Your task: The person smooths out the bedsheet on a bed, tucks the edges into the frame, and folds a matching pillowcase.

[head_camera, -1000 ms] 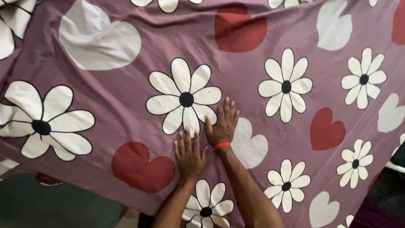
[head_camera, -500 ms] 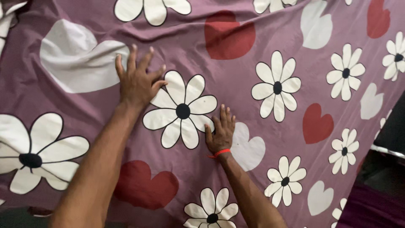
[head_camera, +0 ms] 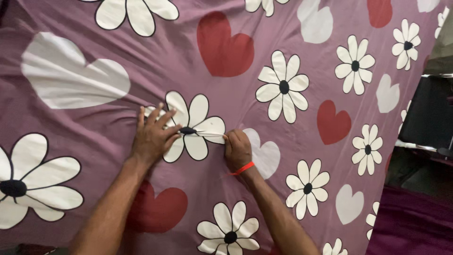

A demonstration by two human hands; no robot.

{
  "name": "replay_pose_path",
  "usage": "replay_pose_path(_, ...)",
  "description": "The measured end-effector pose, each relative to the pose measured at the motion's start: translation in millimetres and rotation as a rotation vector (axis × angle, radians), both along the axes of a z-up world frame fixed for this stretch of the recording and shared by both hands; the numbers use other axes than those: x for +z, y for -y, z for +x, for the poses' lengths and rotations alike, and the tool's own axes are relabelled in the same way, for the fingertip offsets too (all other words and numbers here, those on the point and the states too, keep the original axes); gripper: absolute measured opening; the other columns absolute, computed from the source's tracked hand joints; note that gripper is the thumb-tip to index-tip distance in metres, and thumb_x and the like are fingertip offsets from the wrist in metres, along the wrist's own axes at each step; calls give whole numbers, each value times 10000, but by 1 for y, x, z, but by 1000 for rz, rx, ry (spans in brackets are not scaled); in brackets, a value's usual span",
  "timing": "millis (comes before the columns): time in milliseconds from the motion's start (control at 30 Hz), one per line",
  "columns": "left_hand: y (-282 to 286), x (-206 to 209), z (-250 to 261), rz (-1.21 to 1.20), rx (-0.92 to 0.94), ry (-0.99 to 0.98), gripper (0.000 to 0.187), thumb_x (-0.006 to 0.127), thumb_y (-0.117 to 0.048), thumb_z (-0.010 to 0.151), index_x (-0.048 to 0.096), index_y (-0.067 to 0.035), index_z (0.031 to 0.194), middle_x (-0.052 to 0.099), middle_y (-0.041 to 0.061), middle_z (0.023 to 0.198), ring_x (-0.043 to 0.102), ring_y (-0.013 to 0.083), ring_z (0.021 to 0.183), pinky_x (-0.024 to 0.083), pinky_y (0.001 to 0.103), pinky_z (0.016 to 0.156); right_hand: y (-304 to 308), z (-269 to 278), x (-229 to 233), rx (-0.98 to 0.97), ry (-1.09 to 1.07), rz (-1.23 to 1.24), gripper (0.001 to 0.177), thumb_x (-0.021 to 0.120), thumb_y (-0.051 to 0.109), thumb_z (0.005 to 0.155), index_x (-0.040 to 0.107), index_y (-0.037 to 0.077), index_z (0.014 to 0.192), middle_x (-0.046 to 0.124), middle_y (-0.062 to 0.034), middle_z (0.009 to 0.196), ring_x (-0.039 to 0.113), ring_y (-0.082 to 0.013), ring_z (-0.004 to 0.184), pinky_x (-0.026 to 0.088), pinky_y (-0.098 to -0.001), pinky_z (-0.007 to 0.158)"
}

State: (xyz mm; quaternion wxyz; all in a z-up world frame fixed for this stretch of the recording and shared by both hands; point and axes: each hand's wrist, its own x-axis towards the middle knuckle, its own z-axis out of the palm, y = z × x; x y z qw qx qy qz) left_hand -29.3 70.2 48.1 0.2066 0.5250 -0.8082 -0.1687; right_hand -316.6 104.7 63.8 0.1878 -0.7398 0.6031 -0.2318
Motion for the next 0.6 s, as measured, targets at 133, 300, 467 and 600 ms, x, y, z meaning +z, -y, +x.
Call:
replay_pose_path(133,-26,-4,-27,40,57,-22,105,683,-217,954,755,-144,979,683,23,1117,631,260,1154,447,524,1095,7,-23,4,182,-73,41,117,648,145,989,638,46,927,626,-111,923,584,-335,885,450,-441,807)
replay_pose_path(300,-51,15,-37,74,80,-39,171,701,-185,917,757,-111,1061,650,27,1021,620,236,1034,477,434,969,-1,-73,10,303,-202,20,324,757,317,902,682,46,1063,653,-121,1183,600,-335,1105,461,-478,928)
replay_pose_path(467,-87,34,-25,-88,-16,-43,430,740,-364,723,740,-90,1054,644,95,1113,584,289,1088,436,457,894,-15,-128,10,62,-401,-99,402,784,331,785,701,36,1045,492,-245,1414,483,-437,1259,414,-536,985)
replay_pose_path(600,-110,17,-34,62,60,13,169,737,-264,830,715,-152,954,651,10,1012,607,235,1061,442,455,937,-24,-143,-14,35,-411,-29,177,737,239,884,676,73,898,552,-185,1416,521,-380,1269,438,-492,996)
